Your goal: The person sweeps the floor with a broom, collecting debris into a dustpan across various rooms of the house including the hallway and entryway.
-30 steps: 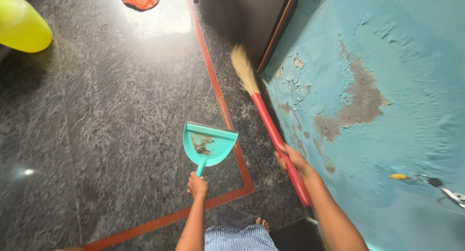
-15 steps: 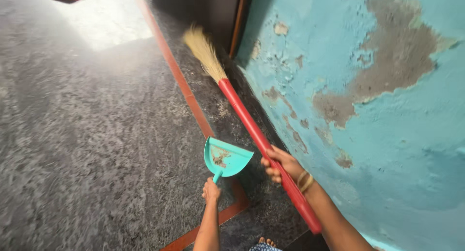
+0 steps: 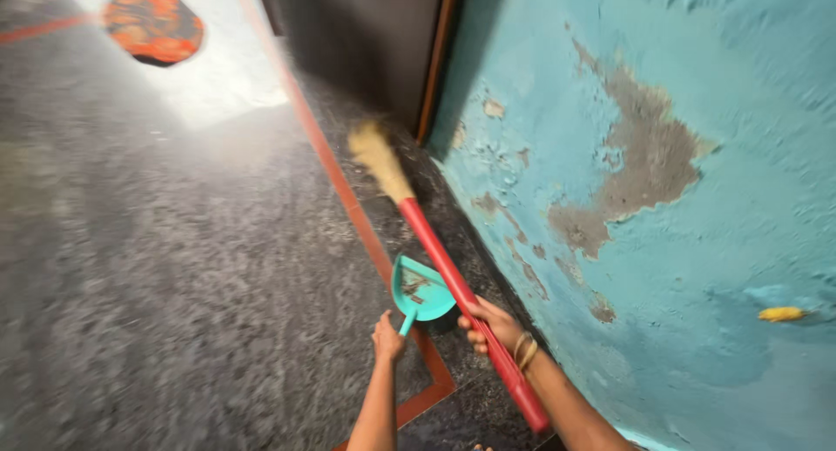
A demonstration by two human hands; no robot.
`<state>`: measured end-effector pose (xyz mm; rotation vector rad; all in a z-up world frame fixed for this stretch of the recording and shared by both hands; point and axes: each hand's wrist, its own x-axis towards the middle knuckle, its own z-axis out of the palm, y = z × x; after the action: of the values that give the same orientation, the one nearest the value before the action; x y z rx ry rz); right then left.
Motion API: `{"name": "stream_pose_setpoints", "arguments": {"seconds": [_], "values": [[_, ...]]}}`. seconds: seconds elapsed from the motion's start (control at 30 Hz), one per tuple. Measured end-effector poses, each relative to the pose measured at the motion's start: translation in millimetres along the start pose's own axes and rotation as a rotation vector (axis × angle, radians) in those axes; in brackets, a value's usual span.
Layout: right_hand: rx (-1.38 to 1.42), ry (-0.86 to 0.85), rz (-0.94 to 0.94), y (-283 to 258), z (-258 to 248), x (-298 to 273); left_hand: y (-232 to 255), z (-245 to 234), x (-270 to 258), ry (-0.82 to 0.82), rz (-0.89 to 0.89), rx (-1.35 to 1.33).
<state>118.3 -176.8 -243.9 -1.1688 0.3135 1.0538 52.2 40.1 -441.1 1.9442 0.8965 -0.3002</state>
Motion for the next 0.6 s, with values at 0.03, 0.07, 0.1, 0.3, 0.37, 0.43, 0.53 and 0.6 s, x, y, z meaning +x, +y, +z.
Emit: {"name": "stream_pose_setpoints", "arguments": {"seconds": [0.03,0.07,0.1,0.3,0.37,0.43,0.53,0.6], "values": [[0.032,0.029,-0.014,7.6,9.6,-15.6,4.6,-16.9,-22.6,-0.041,-0.045,-0.029],[0.028,0.011,0.001,18.2,21.1,-32.0,10.2,-35.5,-43.6,-0.024,-0.063,-0.03],[-0.015,0.139,0.119,33.6,34.4,-51.0,15.3,-55.5,-65.2,0.034,0.063,-0.064],[-0.527,0.165,0.228,2.7,85.6,-64.2,46.6,-174.7,-181.5,0.107,0.148,-0.252],[-0.798,0.199,0.15,-17.7,91.1,-86.1,50.1,-202.7,-212.2,0.177,0.161,-0.207],[-1.154,0.153,-0.033,-35.6,94.4,-118.3,51.1,-227.7,-238.7,0.248,0.202,-0.176],[-1.558,0.001,-0.187,-30.7,102.8,-168.9,49.6,-255.4,-272.0,0.303,0.151,-0.159],[-1.678,-0.092,-0.136,-41.1,103.7,-194.1,44.6,-274.8,-291.2,0.35,0.119,-0.154]]}}
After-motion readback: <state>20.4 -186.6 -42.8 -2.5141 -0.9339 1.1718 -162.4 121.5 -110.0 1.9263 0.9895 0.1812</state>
